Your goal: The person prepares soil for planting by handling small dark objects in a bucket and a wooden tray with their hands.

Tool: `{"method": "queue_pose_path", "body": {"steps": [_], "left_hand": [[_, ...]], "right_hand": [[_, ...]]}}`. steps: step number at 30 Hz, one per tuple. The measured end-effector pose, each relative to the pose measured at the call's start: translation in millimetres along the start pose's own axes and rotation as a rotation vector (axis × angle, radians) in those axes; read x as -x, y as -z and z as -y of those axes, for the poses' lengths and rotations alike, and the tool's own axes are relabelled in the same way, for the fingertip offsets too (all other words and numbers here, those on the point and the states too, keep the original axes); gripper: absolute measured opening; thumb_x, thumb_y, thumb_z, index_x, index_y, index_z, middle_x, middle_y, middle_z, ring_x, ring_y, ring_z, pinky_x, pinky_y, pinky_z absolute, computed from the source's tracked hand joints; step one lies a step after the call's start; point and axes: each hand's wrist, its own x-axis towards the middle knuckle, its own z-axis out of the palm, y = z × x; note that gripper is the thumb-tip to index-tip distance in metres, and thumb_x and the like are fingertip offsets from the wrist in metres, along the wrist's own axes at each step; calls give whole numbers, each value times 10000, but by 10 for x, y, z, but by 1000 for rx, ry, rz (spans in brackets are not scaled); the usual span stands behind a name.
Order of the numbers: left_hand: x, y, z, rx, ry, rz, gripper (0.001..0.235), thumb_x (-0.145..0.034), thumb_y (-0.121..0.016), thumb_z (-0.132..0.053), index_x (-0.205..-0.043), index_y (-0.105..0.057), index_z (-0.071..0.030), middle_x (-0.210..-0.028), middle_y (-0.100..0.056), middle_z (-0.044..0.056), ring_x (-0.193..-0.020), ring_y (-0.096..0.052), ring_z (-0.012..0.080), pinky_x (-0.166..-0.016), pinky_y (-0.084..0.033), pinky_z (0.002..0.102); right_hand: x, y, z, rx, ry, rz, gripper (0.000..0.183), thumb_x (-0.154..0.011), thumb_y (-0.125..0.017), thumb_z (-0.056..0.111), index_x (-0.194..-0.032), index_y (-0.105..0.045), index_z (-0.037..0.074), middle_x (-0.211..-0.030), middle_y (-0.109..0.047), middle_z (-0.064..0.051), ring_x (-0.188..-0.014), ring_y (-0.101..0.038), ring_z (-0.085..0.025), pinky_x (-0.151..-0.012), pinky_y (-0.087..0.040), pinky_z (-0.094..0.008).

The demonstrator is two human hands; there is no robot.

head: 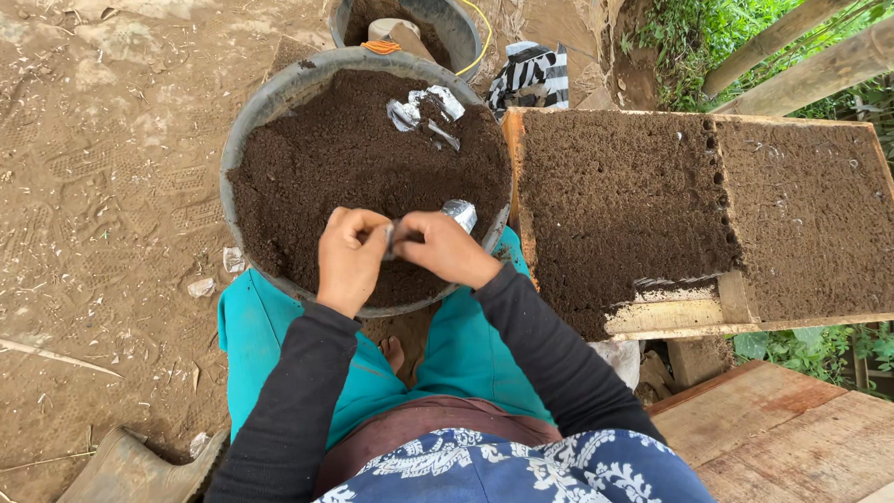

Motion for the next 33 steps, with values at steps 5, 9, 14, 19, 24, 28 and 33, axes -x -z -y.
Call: {"method": "queue_pose_path", "body": {"steps": [5,9,14,19,24,28,33], "left_hand": [[-24,185,-193,-38,-245,-242,124,-843,-590,48,-902,-646,-45,-776,-602,116,-769,-609,242,-650,-472,324],[32,307,-411,-146,-252,-273,198,-839,-551,65,-1007,-564,-40,-788,-576,157,-764,-595,311,-641,-471,407],[75,395,-514,-182,-345,-118,209,-916,-411,50,-1044,-540,-54,-812,-588,175,-781,-617,336,-602,-500,429],[44,318,-467,-327,-234,-74,177,-947,-475,-30,-1059,-612,-26,-919,-645,179,-885,-635,351,-698,-543,469],[59,23,-452,-603,-138,-84,167,-896,-537,-104,-1051,-597,-83,-888,-663,215,-809,-649,391,-634,-519,527],[-184,-335,320,-431,-77,0,158,-893,-501,-44,-994,-622,-49,-851,-650,240,-751,-640,391,-601,-536,459],[-281,-446,570,-196,67,42,288,-878,-494,-14,-1140,-574,74,-972,-602,335,-875,-625,412,-670,-541,491]], "right_hand": [[-521,278,-389,188,-43,-506,395,-816,-647,341,-1107,-619,75,-1012,-668,-154,-970,-635,-307,-848,-482,-441],[-804,-91,-305,45,-50,-251,690,-760,-671,465,-1238,-537,-15,-1252,-548,-239,-1212,-492,-368,-1054,-372,-439],[-724,-329,-467,-52,-159,16,509,-725,-724,257,-1196,-591,116,-1111,-599,-169,-1062,-583,-362,-922,-483,-465],[-583,-292,-590,-865,-249,-251,468,-697,-798,168,-1108,-603,61,-961,-643,-151,-874,-643,-262,-733,-550,-389],[-512,-4,32,-1316,-40,-280,178,-826,-707,214,-948,-657,95,-859,-690,-155,-723,-693,-270,-569,-601,-375],[-432,-10,222,-1147,54,-511,267,-819,-686,66,-1075,-619,38,-1000,-643,-211,-934,-624,-370,-724,-558,-492],[-297,-113,-202,-1027,14,-471,335,-862,-521,-23,-1193,-526,31,-1150,-561,-252,-1107,-527,-410,-882,-480,-548]]}}
